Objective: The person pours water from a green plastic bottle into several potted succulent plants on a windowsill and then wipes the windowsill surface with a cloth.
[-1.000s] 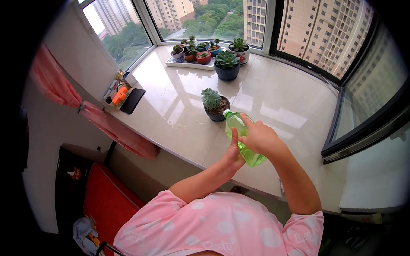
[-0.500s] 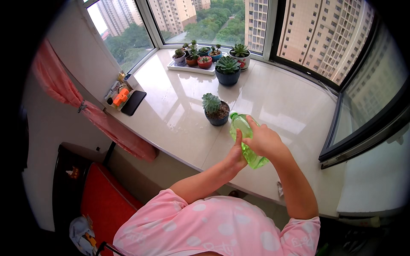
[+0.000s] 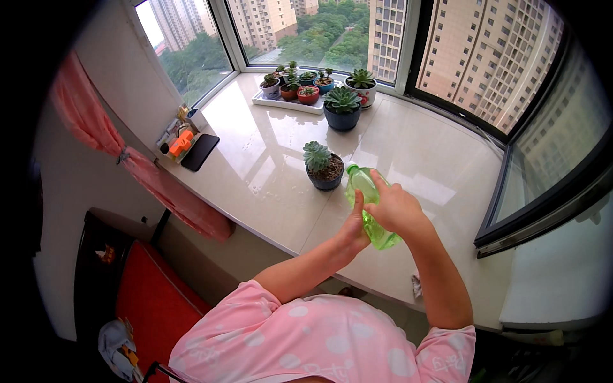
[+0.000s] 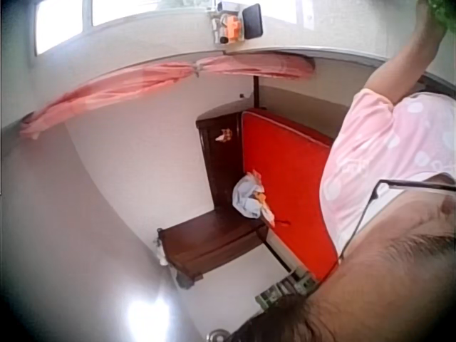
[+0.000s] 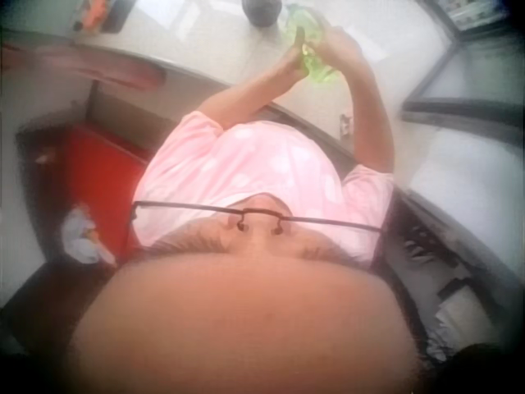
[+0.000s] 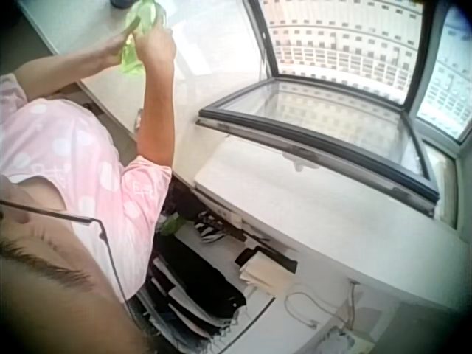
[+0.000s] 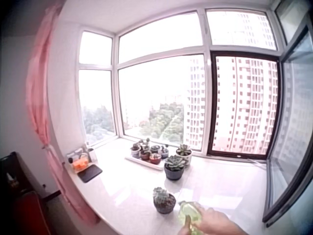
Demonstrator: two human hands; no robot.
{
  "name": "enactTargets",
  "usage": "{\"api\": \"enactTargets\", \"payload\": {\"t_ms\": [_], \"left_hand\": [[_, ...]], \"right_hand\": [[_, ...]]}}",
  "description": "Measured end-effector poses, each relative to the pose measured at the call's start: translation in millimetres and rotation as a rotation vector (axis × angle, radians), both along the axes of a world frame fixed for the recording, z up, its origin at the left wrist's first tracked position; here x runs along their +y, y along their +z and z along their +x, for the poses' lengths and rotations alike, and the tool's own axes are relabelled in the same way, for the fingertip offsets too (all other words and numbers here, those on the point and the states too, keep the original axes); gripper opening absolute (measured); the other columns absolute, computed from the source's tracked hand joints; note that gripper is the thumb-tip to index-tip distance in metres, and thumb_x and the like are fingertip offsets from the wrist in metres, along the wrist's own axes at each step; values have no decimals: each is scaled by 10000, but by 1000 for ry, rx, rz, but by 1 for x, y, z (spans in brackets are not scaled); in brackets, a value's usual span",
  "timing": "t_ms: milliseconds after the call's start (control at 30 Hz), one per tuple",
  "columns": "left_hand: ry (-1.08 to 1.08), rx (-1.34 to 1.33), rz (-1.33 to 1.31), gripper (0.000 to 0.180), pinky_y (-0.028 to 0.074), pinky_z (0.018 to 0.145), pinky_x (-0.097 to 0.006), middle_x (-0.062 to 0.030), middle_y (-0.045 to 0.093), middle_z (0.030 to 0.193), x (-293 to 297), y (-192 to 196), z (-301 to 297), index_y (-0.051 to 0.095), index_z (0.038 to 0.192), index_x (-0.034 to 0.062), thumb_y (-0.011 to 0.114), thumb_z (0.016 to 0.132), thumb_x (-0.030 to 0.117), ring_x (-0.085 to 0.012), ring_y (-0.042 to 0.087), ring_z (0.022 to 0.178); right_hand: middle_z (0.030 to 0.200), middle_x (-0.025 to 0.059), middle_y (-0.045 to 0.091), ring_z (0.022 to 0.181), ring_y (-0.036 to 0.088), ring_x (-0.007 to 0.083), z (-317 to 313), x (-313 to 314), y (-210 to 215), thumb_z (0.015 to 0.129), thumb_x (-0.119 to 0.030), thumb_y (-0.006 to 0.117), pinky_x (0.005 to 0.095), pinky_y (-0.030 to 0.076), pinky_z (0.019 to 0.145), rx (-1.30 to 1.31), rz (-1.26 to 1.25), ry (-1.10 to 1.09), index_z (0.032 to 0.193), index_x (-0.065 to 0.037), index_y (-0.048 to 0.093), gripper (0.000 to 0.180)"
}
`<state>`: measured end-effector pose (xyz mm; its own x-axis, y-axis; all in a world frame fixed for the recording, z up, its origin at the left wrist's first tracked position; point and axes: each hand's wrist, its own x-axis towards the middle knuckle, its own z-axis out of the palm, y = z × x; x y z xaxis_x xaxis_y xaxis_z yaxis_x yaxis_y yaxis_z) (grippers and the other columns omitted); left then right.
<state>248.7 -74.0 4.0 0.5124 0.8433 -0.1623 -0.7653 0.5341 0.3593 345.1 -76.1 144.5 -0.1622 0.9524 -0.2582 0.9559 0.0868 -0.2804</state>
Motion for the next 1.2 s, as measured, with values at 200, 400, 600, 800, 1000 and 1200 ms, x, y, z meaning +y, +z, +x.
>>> {"api": "enactTargets", "payload": {"t_ms": [200,400,600,800,1000,1200], "left_hand": [[-40,57,25,903,408,1013,-428,-96,459,1344,-1,-5,7,307,1400,127,405,766,763,-245,473,1224],[-57,74,19,925,399,1022,-437,-102,441,1360,-9,5,7,273,1417,130,385,764,775,-256,461,1237],[-63,66,3,924,383,1038,-446,-104,431,1369,-17,2,4,258,1424,136,383,766,772,-261,445,1253],[-57,-12,-88,853,422,997,-451,-111,453,1342,-25,-3,-5,276,1410,126,446,804,703,-265,481,1216],[-80,-28,-82,876,414,1006,-462,-114,444,1352,-26,-6,-20,268,1413,130,456,786,713,-272,473,1225],[-112,-11,-73,893,399,1024,-468,-118,430,1362,-26,-2,-47,254,1420,129,468,778,712,-275,447,1250]], "right_hand": [[1077,245,569,954,608,378,2,-3,3,792,-372,602,429,486,833,-7,-27,-22,1471,-216,235,788],[1076,243,575,952,610,378,6,-6,0,795,-385,599,429,488,827,-9,-20,-12,1472,-207,234,789],[1068,240,586,949,615,370,5,-9,-2,797,-399,599,427,491,821,3,-50,1,1471,-204,236,789],[1052,232,594,945,620,355,-3,-14,-6,795,-417,604,419,492,818,12,-70,12,1471,-205,238,797],[1056,234,590,945,620,355,-19,-18,-5,797,-415,601,416,491,824,-5,-59,-3,1471,-206,238,793],[1040,269,593,928,617,390,-46,-20,-2,777,-355,640,416,485,815,44,-68,-72,1457,-166,275,795]]}}
